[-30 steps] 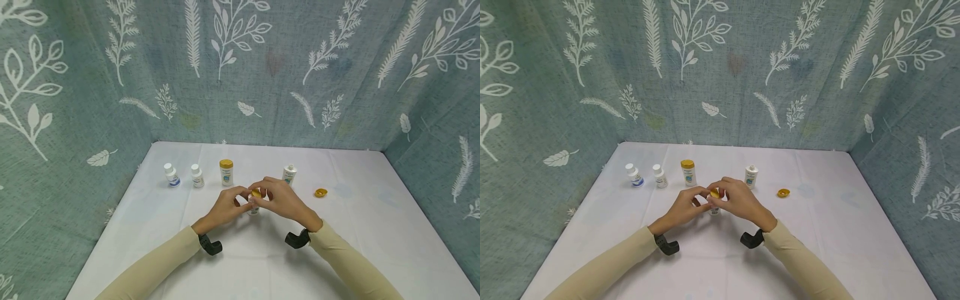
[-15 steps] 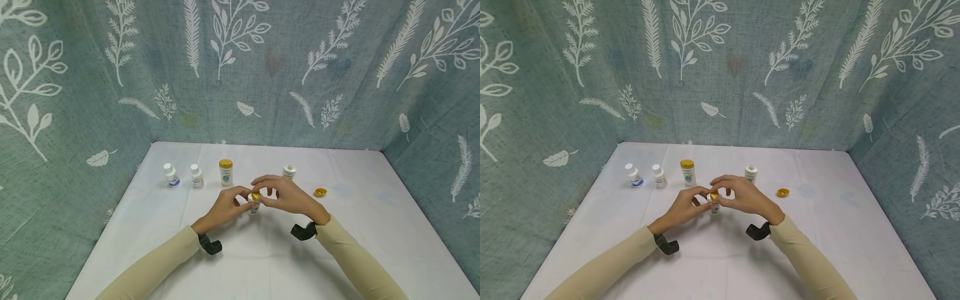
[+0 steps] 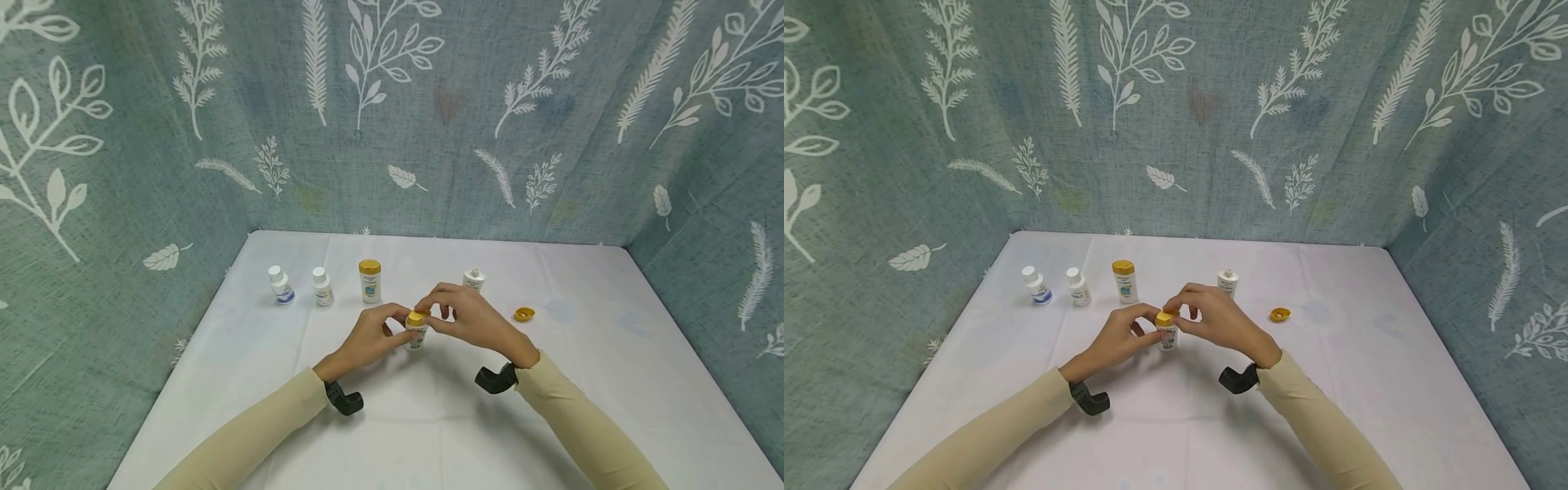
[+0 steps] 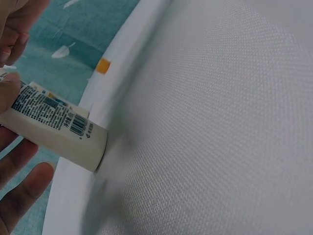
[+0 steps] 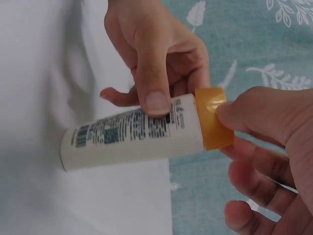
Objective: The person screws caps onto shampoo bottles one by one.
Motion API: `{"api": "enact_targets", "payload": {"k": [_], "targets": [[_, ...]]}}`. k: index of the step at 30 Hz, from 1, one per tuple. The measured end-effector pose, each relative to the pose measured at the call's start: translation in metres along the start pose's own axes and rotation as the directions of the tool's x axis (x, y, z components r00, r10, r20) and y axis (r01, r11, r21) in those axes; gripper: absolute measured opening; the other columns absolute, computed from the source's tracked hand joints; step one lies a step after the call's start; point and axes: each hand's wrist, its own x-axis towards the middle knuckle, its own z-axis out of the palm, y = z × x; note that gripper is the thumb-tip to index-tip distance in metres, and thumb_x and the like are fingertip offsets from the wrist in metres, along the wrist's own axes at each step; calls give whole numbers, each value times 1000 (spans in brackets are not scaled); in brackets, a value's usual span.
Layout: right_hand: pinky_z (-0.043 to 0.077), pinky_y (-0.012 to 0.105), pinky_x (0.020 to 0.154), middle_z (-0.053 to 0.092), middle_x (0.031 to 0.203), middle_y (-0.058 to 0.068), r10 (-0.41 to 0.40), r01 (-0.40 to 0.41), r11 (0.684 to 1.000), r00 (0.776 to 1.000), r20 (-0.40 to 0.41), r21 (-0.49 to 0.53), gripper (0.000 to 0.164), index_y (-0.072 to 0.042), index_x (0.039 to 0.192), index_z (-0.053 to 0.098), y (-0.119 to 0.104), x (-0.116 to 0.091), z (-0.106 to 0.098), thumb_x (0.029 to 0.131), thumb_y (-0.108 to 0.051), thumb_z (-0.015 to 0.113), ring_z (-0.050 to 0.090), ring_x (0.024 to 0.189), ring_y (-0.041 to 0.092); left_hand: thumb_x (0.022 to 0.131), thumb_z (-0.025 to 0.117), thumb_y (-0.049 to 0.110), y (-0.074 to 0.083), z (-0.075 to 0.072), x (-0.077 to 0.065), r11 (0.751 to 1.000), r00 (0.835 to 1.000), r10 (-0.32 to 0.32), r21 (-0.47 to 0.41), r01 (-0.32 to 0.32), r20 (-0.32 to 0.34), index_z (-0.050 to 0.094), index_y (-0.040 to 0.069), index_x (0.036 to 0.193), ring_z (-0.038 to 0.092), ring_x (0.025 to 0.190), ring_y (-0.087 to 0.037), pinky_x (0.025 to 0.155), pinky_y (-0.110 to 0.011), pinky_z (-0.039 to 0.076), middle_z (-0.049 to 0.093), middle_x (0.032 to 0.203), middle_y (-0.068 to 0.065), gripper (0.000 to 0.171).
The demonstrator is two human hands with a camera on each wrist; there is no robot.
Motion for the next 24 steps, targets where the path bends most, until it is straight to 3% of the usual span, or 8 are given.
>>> {"api": "enact_targets", "payload": {"k": [7,15,24], "targets": [[48,25,57,64,92,-6,31,-33,999,996,-78,-27,20,-15,113,79,-5,0,9,93,-13,78,59,72,16,89,84,23,1,0,1,1000,1000,-9,11,9,-16,73,13,111,68,94,-14,64,-27,56,74,103,6,26],[47,23,53,67,90,-6,100,-108,994,976,-193,-31,19,-14,107,80,-16,-4,20,89,-8,79,56,69,10,89,84,24,-1,2,1,1000,999,12,17,-11,-40,73,14,107,68,92,-13,63,-32,58,74,101,7,24],[49,25,60,64,95,-7,112,-116,993,987,-115,-26,21,-15,112,78,-14,-1,15,91,-19,81,58,76,13,88,85,23,0,2,1,1000,1000,-3,17,4,-31,73,15,107,67,92,-12,64,-30,57,74,101,3,24]]}}
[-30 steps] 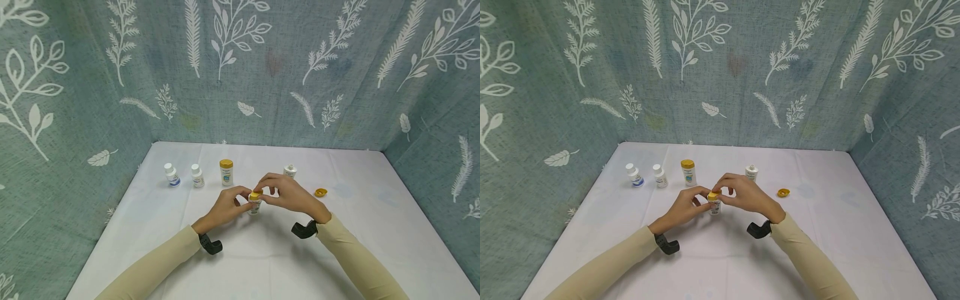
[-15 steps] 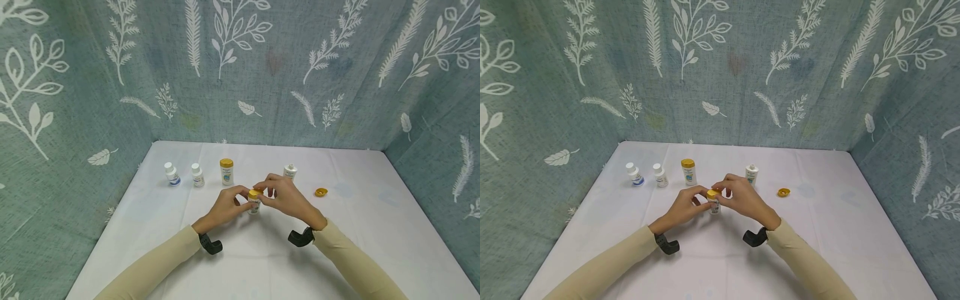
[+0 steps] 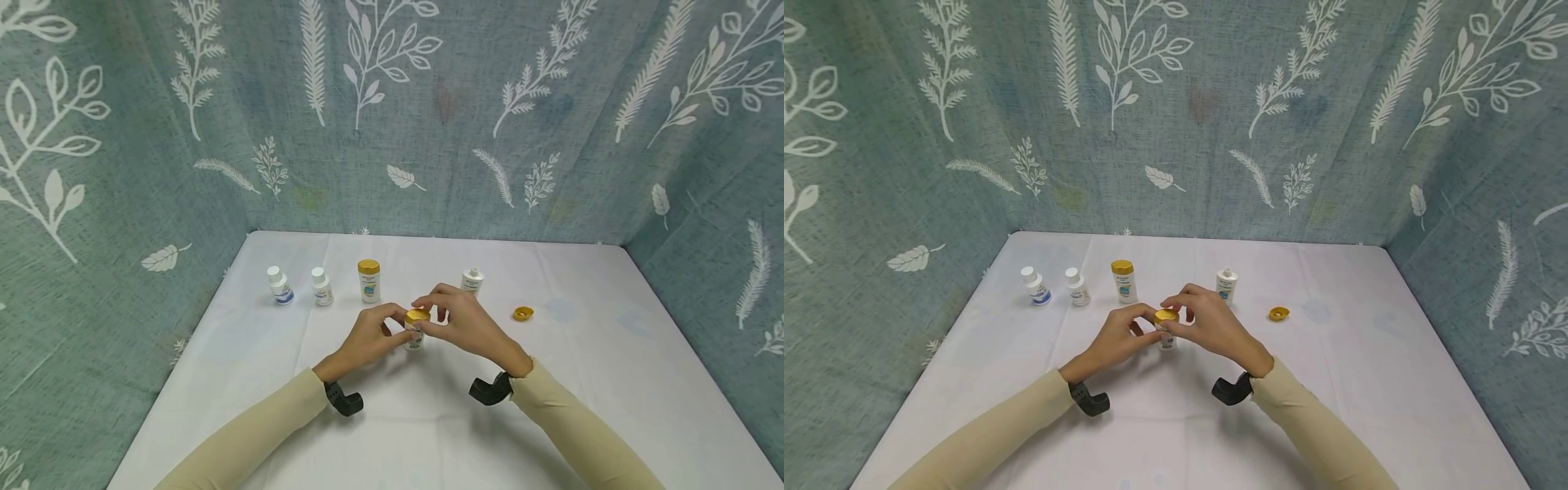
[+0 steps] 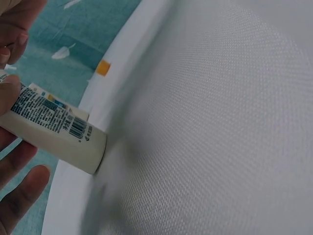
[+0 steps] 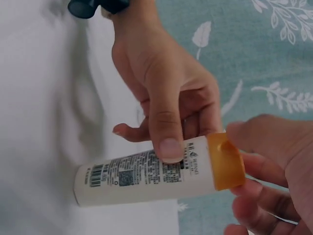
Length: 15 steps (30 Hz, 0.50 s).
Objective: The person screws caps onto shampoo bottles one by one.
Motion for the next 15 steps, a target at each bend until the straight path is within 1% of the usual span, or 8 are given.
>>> {"api": "enact_targets", "payload": {"k": [3,8,11,13,15], "targets": [[48,25,59,63,91,-8,25,-25,1000,1000,5,-9,18,-16,108,79,0,1,2,91,-22,81,57,75,12,88,85,23,0,1,0,1000,1000,6,-5,-6,1,73,15,106,68,92,-15,63,-32,58,75,100,0,24],[47,26,58,62,83,-7,84,-87,995,995,-61,-49,11,-16,96,80,-6,4,7,87,-22,85,56,70,11,87,86,24,1,2,0,1000,1000,10,0,-10,-11,73,15,103,69,90,-19,62,-31,57,75,97,-1,23],[47,27,58,62,80,-6,124,-131,989,988,-95,-63,10,-15,91,80,-9,5,9,85,-20,85,54,67,10,87,86,24,2,2,1,1000,1000,8,5,-8,-22,73,16,103,68,89,-16,62,-30,56,74,96,4,23],[47,27,57,62,80,-5,139,-145,988,986,-95,-61,10,-14,91,80,-11,5,10,85,-21,84,53,66,10,87,86,24,2,2,0,1000,1000,3,4,-3,-25,73,16,103,68,89,-13,62,-31,56,74,96,5,23],[47,27,57,64,83,-5,137,-141,989,988,-74,-50,12,-13,94,79,-10,5,9,86,-22,84,54,67,11,87,86,24,1,2,0,1000,1000,0,1,0,-23,73,16,103,67,90,-12,62,-33,57,75,97,3,22]]}}
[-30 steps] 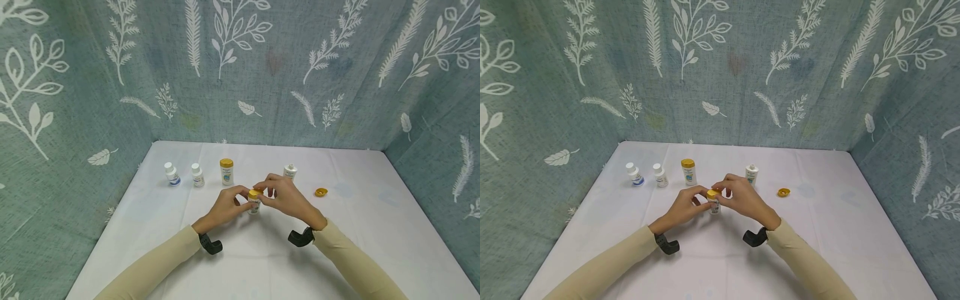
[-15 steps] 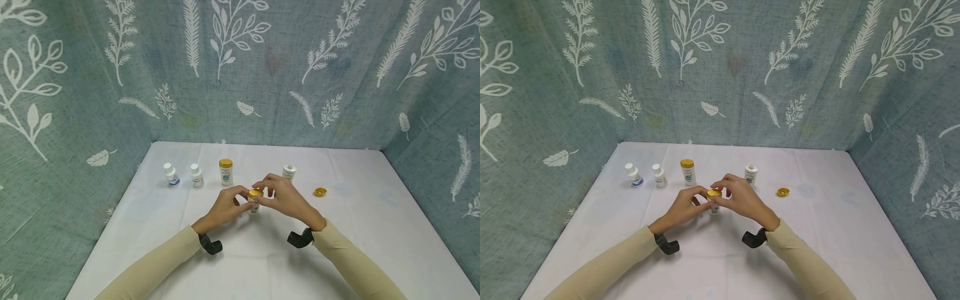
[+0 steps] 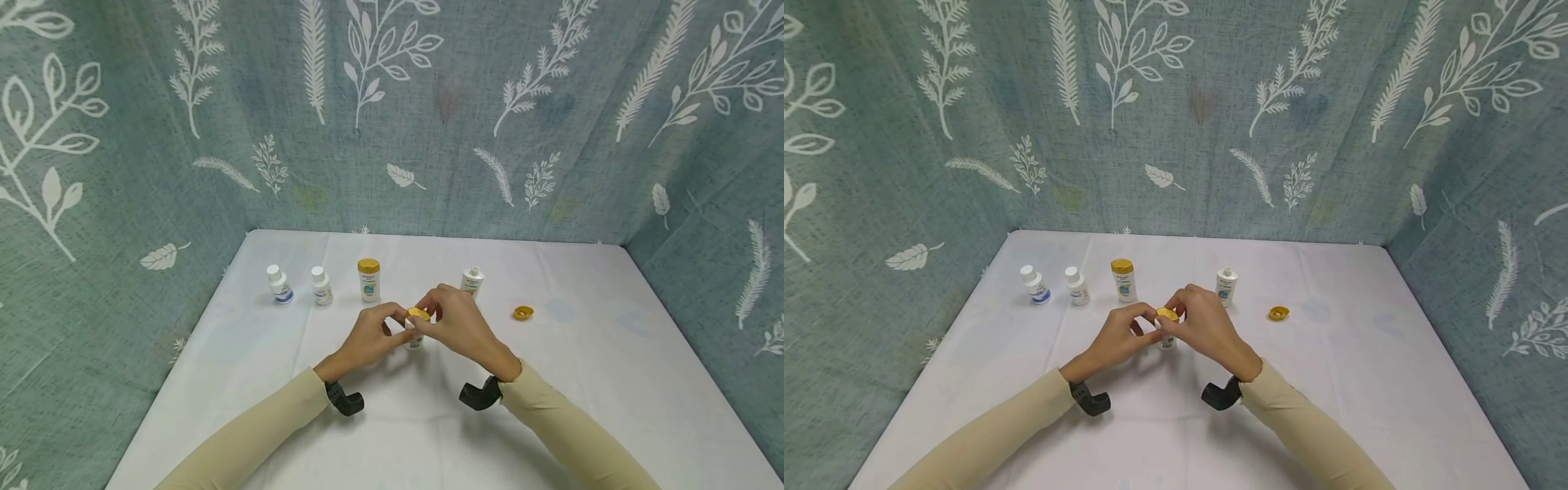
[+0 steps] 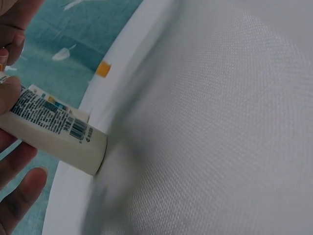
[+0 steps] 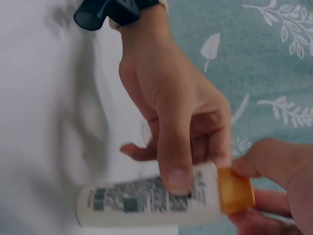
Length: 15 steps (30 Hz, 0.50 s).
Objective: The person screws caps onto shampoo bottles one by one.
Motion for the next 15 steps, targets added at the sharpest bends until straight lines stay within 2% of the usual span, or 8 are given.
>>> {"api": "enact_targets", "payload": {"k": [7,11,15], "targets": [[47,27,57,65,93,-6,-60,56,998,993,101,42,26,-12,110,77,4,1,-10,90,-27,83,58,75,16,88,85,25,-2,-1,0,1000,1000,-5,-1,5,21,72,16,104,67,90,-11,63,-28,56,75,99,-3,22],[47,27,59,65,87,-6,-59,56,998,994,94,34,20,-13,106,79,4,3,-10,90,-26,82,59,75,17,88,85,24,-1,-1,1,1000,1000,-3,0,3,19,72,16,104,67,90,-11,63,-30,57,75,97,-2,22],[47,27,58,64,82,-7,-18,17,1000,999,44,10,11,-14,95,81,0,3,-6,86,-21,83,57,70,13,88,85,23,-1,1,1,1000,1000,7,-1,-7,7,72,14,102,67,89,-11,62,-32,57,75,96,-1,21]]}}
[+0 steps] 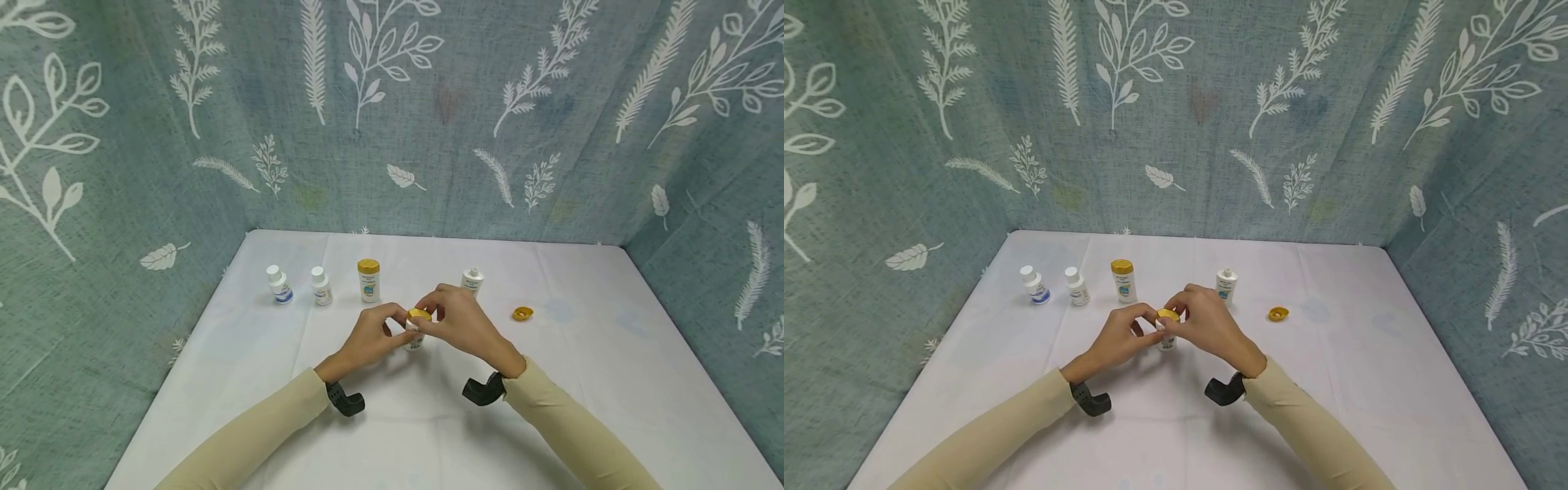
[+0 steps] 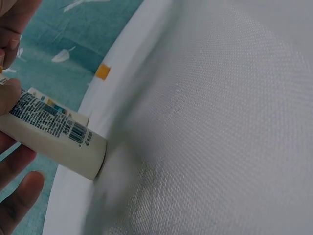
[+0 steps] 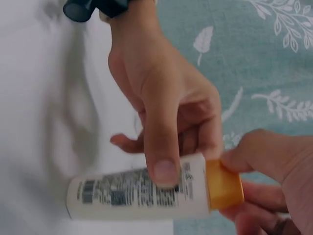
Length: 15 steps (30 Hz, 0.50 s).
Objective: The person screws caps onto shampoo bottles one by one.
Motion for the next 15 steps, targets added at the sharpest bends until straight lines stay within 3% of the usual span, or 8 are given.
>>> {"api": "enact_targets", "payload": {"k": [5,8,12,15], "targets": [[47,28,57,64,80,-4,78,-79,997,995,-61,-22,10,-12,90,80,-9,0,6,82,-17,82,53,67,9,88,85,22,1,-1,0,1000,1000,4,21,-3,-14,72,14,101,68,88,-11,62,-31,56,75,94,4,20],[47,28,57,64,81,-3,100,-101,994,993,-56,-29,12,-10,92,79,-12,0,8,83,-18,81,53,67,10,88,85,21,0,-2,-1,999,1000,-7,33,8,-13,72,15,101,68,89,-10,63,-29,56,74,93,7,20],[49,27,58,64,89,-5,8,-7,1000,998,61,-10,20,-12,105,78,-5,2,0,88,-21,83,56,70,10,88,85,25,-1,-4,-1,999,999,-32,30,32,8,73,17,101,67,90,-9,64,-28,56,74,96,9,20],[52,27,60,64,99,-7,-106,102,994,972,211,31,31,-18,121,75,7,5,-13,91,-21,82,58,72,8,88,85,28,-3,-5,-1,999,999,-43,12,42,33,74,18,105,67,93,-8,64,-28,56,74,100,10,23]]}}
